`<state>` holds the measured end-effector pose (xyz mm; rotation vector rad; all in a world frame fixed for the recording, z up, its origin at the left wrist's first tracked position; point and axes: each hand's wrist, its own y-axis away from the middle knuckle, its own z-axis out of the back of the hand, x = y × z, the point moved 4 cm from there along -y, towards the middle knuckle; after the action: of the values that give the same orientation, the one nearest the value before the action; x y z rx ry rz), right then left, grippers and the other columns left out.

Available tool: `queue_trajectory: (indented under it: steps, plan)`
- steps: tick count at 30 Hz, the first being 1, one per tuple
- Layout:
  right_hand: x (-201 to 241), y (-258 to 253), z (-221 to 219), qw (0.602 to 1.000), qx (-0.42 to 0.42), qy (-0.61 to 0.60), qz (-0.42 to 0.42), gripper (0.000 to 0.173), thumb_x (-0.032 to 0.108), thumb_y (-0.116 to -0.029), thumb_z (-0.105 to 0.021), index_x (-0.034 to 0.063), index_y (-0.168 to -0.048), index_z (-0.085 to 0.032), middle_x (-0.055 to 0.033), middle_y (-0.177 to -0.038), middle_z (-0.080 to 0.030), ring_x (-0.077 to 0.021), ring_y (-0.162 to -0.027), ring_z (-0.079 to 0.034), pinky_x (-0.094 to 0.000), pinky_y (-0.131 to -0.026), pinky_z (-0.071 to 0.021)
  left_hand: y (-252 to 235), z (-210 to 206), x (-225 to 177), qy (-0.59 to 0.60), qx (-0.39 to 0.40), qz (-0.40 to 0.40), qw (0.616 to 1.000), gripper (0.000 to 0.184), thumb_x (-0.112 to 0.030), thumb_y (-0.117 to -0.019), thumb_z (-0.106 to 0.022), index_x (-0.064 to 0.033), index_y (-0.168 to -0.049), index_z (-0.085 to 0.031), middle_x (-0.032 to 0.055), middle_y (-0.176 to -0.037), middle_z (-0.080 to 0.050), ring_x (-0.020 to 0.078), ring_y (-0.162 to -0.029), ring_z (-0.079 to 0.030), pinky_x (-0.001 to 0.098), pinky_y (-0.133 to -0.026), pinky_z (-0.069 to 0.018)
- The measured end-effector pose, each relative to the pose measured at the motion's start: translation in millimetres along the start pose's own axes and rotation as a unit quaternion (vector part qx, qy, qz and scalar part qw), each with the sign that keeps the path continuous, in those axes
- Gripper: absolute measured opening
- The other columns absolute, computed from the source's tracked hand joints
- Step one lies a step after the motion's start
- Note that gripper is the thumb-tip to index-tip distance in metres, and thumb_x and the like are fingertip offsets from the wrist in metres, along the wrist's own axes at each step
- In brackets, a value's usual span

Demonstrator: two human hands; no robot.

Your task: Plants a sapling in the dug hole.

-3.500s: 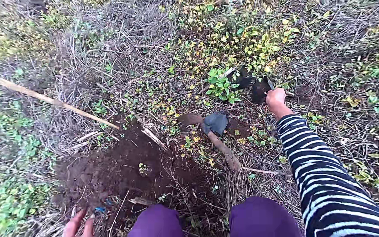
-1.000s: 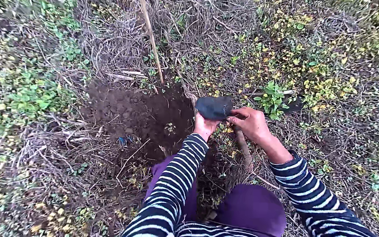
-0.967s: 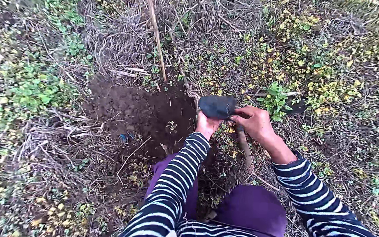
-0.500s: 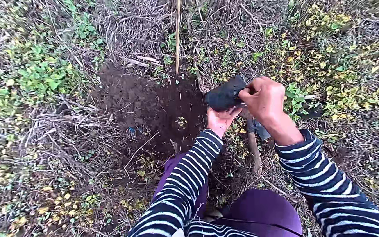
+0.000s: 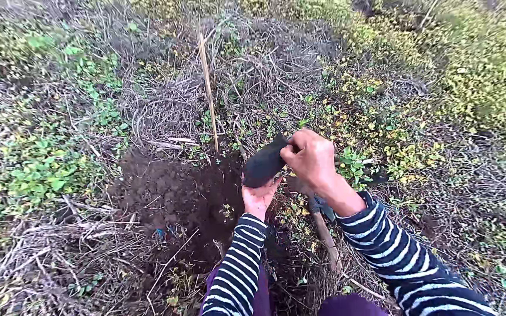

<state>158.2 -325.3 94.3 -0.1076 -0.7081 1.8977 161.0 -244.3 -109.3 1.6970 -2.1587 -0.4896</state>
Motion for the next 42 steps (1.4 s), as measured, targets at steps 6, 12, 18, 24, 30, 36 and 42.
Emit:
queue_trajectory:
  steps: [6, 12, 18, 24, 30, 36, 42]
  plan:
    - [-131, 20, 56, 0.934, -0.055, -0.053, -0.350, 0.019, 0.019, -0.0960, -0.068, 0.0013, -0.103, -0.073, -0.0216, -0.093, -0.071, -0.0374, -0.084, -0.068, -0.0640, -0.077, -0.0503, -15, -1, -38, 0.001, -0.023, -0.050, 0.998, 0.070, -0.064, -0.1054, -0.020, -0.0106, -0.149, -0.036, 0.0250, -0.137, -0.055, 0.0419, -0.113, -0.063, 0.0550, -0.088, -0.0571]
    - [-236, 152, 68, 0.819, 0.161, 0.158, -0.528, 0.053, 0.014, -0.0994, -0.059, -0.0132, -0.143, -0.046, -0.0434, -0.144, -0.044, -0.0579, -0.134, -0.047, -0.0737, -0.106, -0.0378, -27, 11, -108, -0.153, -0.020, -0.073, 0.985, 0.074, -0.069, -0.1033, -0.018, -0.0152, -0.148, -0.042, 0.0186, -0.137, -0.059, 0.0363, -0.116, -0.063, 0.0552, -0.093, -0.0543]
    - [-27, 59, -45, 0.919, 0.230, -0.179, -0.266, 0.030, 0.004, -0.0994, -0.063, -0.0009, -0.128, -0.065, -0.0217, -0.124, -0.067, -0.0320, -0.098, -0.071, -0.0539, -0.088, -0.0580, -42, 55, -157, -0.237, -0.049, -0.073, 0.968, 0.067, -0.065, -0.1056, -0.021, -0.0173, -0.145, -0.048, 0.0169, -0.136, -0.061, 0.0368, -0.119, -0.062, 0.0580, -0.094, -0.0538]
    - [22, 16, -229, 0.825, 0.474, -0.162, -0.261, 0.077, 0.021, -0.0907, -0.079, -0.0014, -0.153, -0.040, -0.0340, -0.138, -0.055, -0.0508, -0.127, -0.056, -0.0686, -0.104, -0.0447, -58, 95, -181, -0.350, -0.088, -0.053, 0.931, 0.061, -0.060, -0.1077, -0.021, -0.0184, -0.143, -0.049, 0.0150, -0.129, -0.064, 0.0338, -0.110, -0.065, 0.0549, -0.085, -0.0563]
    - [-22, 79, -317, 0.774, 0.407, -0.303, -0.380, 0.087, -0.010, -0.0781, -0.079, -0.0040, -0.154, -0.037, -0.0325, -0.144, -0.051, -0.0452, -0.134, -0.052, -0.0619, -0.110, -0.0433, -91, 118, -180, -0.610, -0.075, -0.083, 0.784, 0.049, -0.037, -0.1120, -0.041, -0.0097, -0.152, -0.047, 0.0189, -0.150, -0.053, 0.0351, -0.129, -0.058, 0.0603, -0.096, -0.0527]
    - [-58, 162, -401, 0.733, 0.306, -0.465, -0.391, 0.098, -0.018, -0.0760, -0.072, 0.0073, -0.159, -0.027, -0.0264, -0.150, -0.048, -0.0405, -0.131, -0.056, -0.0573, -0.103, -0.0523, -115, 150, -157, -0.796, 0.004, -0.171, 0.580, 0.044, -0.022, -0.1037, -0.062, -0.0077, -0.145, -0.058, 0.0241, -0.147, -0.054, 0.0353, -0.138, -0.051, 0.0520, -0.117, -0.0406]
    - [-85, 190, -433, 0.842, 0.268, -0.403, -0.238, 0.095, 0.007, -0.0705, -0.087, -0.0002, -0.153, -0.042, -0.0378, -0.129, -0.059, -0.0519, -0.104, -0.066, -0.0646, -0.077, -0.0586, -112, 174, -154, -0.844, 0.016, -0.141, 0.517, 0.050, -0.023, -0.1015, -0.066, -0.0107, -0.149, -0.055, 0.0226, -0.155, -0.047, 0.0359, -0.143, -0.047, 0.0536, -0.119, -0.0389]
